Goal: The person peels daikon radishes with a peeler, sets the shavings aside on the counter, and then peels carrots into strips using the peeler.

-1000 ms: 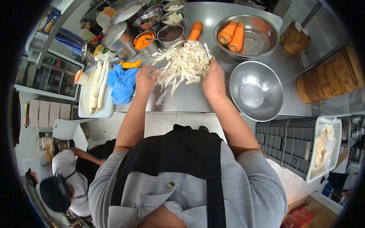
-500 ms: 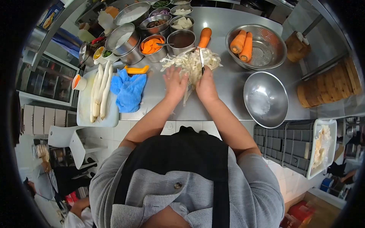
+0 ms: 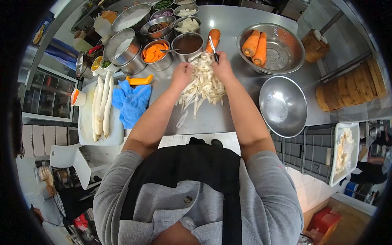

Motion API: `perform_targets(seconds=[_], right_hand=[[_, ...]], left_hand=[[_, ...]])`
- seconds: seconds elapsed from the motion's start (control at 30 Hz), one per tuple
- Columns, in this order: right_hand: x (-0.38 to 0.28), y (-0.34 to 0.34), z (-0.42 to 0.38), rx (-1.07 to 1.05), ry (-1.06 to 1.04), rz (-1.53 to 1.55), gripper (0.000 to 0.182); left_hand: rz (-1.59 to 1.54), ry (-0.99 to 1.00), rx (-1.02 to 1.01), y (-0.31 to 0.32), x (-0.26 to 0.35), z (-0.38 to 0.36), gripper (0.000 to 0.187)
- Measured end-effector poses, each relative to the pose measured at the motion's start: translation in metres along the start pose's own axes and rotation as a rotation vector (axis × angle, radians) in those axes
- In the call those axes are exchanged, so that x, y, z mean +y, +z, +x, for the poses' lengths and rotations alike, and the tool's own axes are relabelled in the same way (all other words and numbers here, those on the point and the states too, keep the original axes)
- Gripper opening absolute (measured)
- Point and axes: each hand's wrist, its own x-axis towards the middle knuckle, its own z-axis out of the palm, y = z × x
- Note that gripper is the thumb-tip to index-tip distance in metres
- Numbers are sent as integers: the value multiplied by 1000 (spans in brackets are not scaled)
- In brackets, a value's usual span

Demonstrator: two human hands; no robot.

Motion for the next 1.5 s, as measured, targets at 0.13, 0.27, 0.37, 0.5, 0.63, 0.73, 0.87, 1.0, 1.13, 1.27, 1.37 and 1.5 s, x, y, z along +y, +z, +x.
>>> perform_targets(seconds=[0.13, 0.27, 0.37, 0.5, 0.63, 0.73, 0.87, 1.0, 1.13, 1.27, 1.37, 1.5], right_hand=[[-18, 1, -40, -66, -154, 119, 39], [-44, -22, -81, -305, -150, 12, 39], [-37, -34, -83, -410, -211, -109, 41], [-67, -50, -70, -386, -185, -271, 39], [-74, -37, -45, -379, -198, -242, 39], [-50, -11, -8, -436, -257, -265, 38], [-40, 17, 8, -551, -280, -356, 34], [-40, 27, 5, -632, -373, -287, 33], [-65, 14, -9, -772, -396, -412, 34], [-84, -9, -28, -770, -385, -407, 36], [-103, -32, -54, -690, -335, -272, 37], [-106, -49, -83, -514, -284, -58, 38]], left_hand=[[-250, 36, -118, -3, 9, -22, 33], [117, 168, -259, -49, 16, -53, 28], [297, 500, -122, -72, 6, -77, 23], [32, 386, 79, -103, 21, -103, 23], [58, 349, 140, -134, 13, -141, 26], [205, 219, 195, -153, -5, -163, 24], [441, -123, 143, -175, -30, -204, 22], [684, -36, 190, -141, -44, -241, 46], [693, -93, 53, -102, -27, -255, 78], [645, -46, 42, -98, -32, -230, 88], [642, 8, 45, -90, -40, -199, 87], [535, 56, 23, -72, -33, -152, 87]])
